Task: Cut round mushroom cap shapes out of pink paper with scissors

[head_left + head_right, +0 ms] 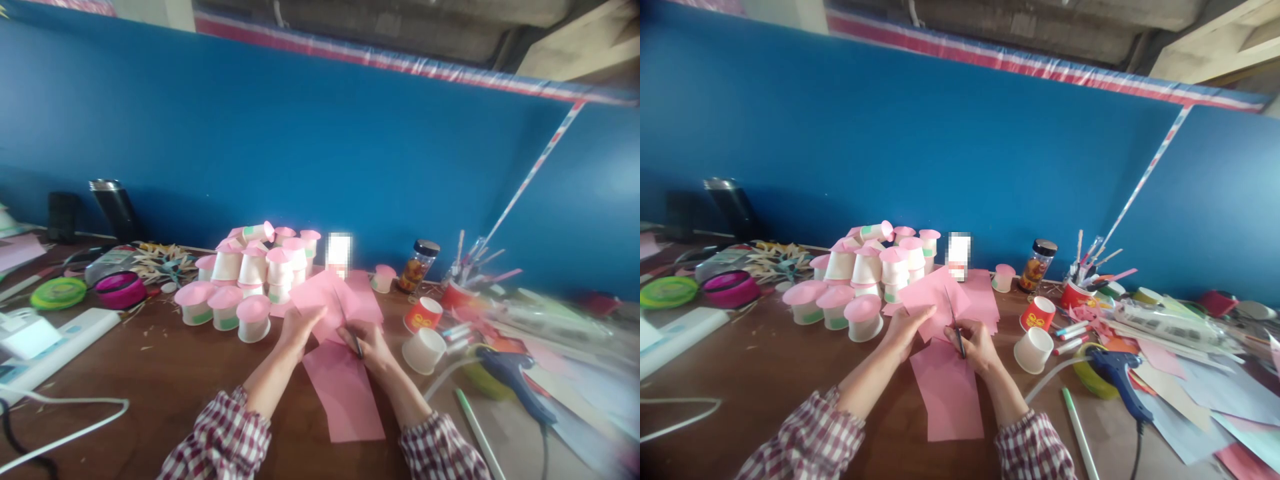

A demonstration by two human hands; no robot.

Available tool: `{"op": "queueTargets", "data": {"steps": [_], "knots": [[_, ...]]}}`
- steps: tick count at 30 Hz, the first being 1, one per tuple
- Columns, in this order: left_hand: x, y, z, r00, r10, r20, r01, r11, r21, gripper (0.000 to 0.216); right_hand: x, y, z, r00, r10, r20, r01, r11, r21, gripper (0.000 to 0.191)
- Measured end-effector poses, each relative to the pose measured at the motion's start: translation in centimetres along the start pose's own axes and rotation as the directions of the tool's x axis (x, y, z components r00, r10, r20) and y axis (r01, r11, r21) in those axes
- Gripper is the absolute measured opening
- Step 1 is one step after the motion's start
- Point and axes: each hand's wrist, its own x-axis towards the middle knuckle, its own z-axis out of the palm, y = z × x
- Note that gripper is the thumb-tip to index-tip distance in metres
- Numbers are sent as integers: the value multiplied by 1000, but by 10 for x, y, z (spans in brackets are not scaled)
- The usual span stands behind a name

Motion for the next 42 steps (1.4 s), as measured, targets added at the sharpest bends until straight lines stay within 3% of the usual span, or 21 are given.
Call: {"op": "queueTargets", "data": {"steps": [13, 32, 42], "knots": [[-2, 5, -1, 999, -20, 46, 19, 1000, 23, 39, 1, 5, -1, 1000, 2, 9, -2, 1000, -4, 30], [-5, 9, 3, 1000, -25, 15, 24, 998, 51, 34, 0, 1, 0, 1000, 19, -7, -18, 1000, 19, 30], [-4, 8, 2, 999, -28, 15, 27, 998, 63, 36, -1, -4, 0, 999, -31, -39, 28, 997, -73, 34]]}}
